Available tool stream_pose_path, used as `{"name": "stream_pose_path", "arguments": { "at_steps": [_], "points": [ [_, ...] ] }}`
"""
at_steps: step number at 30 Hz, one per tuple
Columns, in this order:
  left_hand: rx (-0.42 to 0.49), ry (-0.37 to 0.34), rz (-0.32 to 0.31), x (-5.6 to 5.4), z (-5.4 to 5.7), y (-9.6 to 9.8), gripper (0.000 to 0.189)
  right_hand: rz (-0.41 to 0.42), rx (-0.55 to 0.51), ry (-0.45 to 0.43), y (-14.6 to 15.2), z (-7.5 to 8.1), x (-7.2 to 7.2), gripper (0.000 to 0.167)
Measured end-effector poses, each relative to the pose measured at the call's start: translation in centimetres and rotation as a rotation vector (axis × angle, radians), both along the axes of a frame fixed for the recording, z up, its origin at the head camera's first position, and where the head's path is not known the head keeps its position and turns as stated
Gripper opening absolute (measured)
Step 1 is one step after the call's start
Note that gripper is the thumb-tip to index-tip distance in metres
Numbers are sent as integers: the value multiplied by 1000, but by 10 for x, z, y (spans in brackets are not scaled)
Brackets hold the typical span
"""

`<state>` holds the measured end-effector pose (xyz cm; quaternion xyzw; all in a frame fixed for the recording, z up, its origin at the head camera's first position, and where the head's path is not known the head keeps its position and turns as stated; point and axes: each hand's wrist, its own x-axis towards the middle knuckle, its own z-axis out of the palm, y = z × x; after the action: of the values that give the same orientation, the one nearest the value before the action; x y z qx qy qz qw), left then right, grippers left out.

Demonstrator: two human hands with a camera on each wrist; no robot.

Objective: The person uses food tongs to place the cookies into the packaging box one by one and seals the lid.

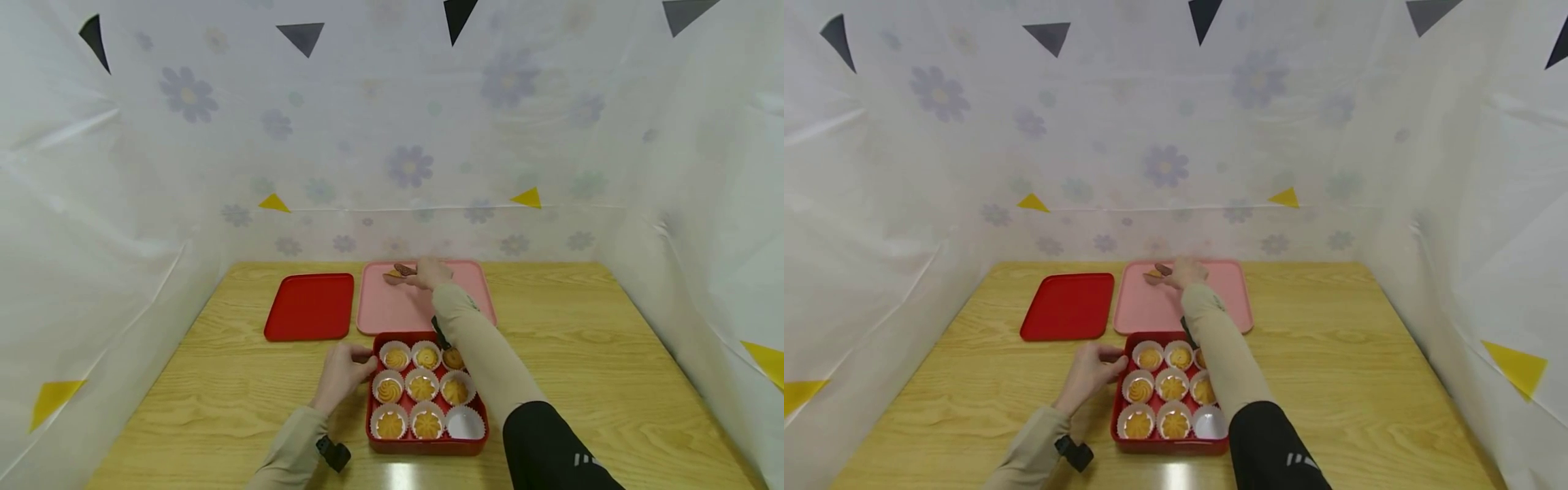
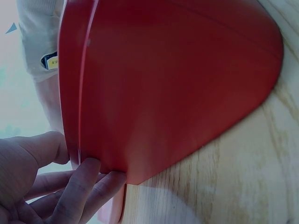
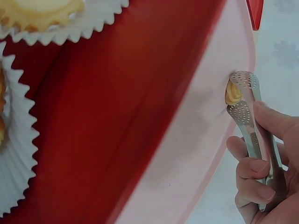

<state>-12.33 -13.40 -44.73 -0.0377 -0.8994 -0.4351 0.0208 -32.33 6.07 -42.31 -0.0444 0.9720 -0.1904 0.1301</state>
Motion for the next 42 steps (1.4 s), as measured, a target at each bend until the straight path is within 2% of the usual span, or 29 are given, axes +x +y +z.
{"name": "stream_pose_path", "arguments": {
  "at_steps": [8, 15, 22, 30, 32, 37, 42],
  "points": [
    [-3, -3, 2, -1, 0, 0, 14, -2, 11, 7, 0, -1, -1, 35],
    [5, -13, 3, -1, 0, 0, 15, 19, 23, 29, 5, 2, 2, 29],
    [6, -9, -2, -1, 0, 1, 15, 36, 30, -25, 19, 9, 6, 31],
    [20, -32, -7, -2, -1, 0, 16, 136, -147, 11, 44, 17, 19, 29],
    [31, -40, -7, -2, -1, 0, 16, 164, -162, 25, 49, 21, 23, 30],
    [47, -63, 0, -1, 0, 0, 16, 201, -152, 64, 60, 25, 33, 38],
    [50, -68, 1, -1, 1, 1, 16, 205, -113, 116, 69, 25, 49, 35]
  ]
}}
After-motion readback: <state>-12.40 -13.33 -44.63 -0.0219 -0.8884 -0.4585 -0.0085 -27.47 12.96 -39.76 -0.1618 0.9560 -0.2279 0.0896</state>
